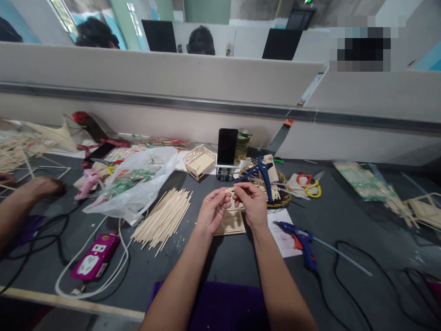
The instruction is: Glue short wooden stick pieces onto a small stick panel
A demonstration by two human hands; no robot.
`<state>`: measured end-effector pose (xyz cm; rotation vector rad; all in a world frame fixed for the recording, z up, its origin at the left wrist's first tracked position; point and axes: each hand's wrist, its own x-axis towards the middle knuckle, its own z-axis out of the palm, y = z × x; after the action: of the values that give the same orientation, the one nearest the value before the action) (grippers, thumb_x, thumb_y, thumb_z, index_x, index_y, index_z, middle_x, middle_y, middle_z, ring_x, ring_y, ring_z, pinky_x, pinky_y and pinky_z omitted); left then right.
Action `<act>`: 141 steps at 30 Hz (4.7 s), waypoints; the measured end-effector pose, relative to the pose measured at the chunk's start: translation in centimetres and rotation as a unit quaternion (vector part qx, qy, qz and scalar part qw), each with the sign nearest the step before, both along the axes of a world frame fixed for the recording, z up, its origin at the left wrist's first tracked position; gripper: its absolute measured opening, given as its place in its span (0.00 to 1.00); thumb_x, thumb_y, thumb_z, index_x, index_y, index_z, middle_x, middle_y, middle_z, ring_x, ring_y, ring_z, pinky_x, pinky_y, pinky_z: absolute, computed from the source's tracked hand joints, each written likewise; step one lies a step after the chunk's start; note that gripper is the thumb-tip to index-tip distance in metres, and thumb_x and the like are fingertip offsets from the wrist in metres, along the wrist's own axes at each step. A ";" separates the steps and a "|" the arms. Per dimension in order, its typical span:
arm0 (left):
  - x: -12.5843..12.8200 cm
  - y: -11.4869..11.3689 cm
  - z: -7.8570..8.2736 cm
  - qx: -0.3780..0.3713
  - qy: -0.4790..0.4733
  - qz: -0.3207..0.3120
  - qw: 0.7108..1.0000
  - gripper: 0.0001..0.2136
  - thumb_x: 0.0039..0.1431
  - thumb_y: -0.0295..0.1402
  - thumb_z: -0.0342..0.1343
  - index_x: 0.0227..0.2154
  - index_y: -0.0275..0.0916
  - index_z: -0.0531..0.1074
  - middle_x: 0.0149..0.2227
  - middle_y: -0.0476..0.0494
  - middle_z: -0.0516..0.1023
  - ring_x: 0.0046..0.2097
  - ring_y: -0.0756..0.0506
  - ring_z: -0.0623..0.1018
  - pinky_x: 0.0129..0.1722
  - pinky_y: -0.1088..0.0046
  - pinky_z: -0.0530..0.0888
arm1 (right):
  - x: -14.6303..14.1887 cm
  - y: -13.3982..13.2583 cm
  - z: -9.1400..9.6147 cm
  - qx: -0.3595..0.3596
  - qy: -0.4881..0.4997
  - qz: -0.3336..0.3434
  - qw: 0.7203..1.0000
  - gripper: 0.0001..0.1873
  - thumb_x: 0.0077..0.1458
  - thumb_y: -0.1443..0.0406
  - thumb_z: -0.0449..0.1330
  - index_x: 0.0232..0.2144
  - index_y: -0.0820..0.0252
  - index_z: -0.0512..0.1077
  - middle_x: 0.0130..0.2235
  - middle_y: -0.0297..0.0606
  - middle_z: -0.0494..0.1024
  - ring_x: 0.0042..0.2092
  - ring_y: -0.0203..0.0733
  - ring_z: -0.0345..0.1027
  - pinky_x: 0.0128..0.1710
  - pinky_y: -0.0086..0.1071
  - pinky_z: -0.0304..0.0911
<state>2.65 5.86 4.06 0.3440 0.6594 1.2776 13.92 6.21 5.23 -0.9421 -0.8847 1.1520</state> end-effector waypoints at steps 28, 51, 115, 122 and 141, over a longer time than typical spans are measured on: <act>0.1 0.2 -0.7 0.017 0.090 -0.018 0.996 0.12 0.42 0.33 0.68 0.27 0.31 0.75 0.24 0.45 0.78 0.23 0.53 0.76 0.26 0.81 0.75 | 0.5 0.3 -0.4 -0.075 0.000 0.025 0.997 0.14 0.40 0.59 0.68 0.24 0.62 0.72 0.20 0.30 0.73 0.18 0.28 0.62 0.15 0.21 0.62; -0.3 0.3 -0.6 0.047 0.188 0.049 0.980 0.14 0.40 0.38 0.68 0.26 0.32 0.76 0.22 0.46 0.77 0.21 0.53 0.74 0.23 0.79 0.73 | 0.8 0.3 -1.0 0.043 -0.126 -0.025 0.991 0.10 0.48 0.63 0.64 0.35 0.56 0.79 0.31 0.33 0.76 0.25 0.31 0.66 0.21 0.25 0.65; 0.1 0.0 -0.1 0.073 0.191 0.102 0.974 0.14 0.41 0.36 0.68 0.29 0.31 0.77 0.24 0.45 0.78 0.24 0.52 0.76 0.26 0.78 0.75 | 0.2 0.1 -0.8 0.023 -0.117 -0.024 0.993 0.11 0.48 0.60 0.64 0.34 0.59 0.78 0.29 0.33 0.75 0.22 0.30 0.64 0.20 0.26 0.63; -0.2 0.2 -0.2 0.053 0.114 -0.012 0.992 0.17 0.37 0.37 0.70 0.28 0.30 0.77 0.23 0.43 0.79 0.22 0.52 0.76 0.25 0.79 0.75 | 0.6 0.4 -0.6 -0.073 -0.001 0.027 0.997 0.11 0.39 0.60 0.68 0.24 0.62 0.76 0.20 0.28 0.70 0.19 0.28 0.59 0.16 0.24 0.59; -0.5 0.5 -0.7 0.010 0.095 -0.048 0.994 0.11 0.43 0.32 0.68 0.27 0.29 0.76 0.24 0.42 0.79 0.22 0.53 0.76 0.25 0.82 0.75 | 0.9 0.4 -0.6 -0.085 -0.019 0.049 0.995 0.13 0.38 0.58 0.68 0.24 0.62 0.74 0.20 0.29 0.71 0.19 0.28 0.60 0.16 0.24 0.63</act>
<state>2.11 6.38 3.35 0.5121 0.7820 1.1692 14.77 6.58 4.62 -1.0718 -0.8801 1.3137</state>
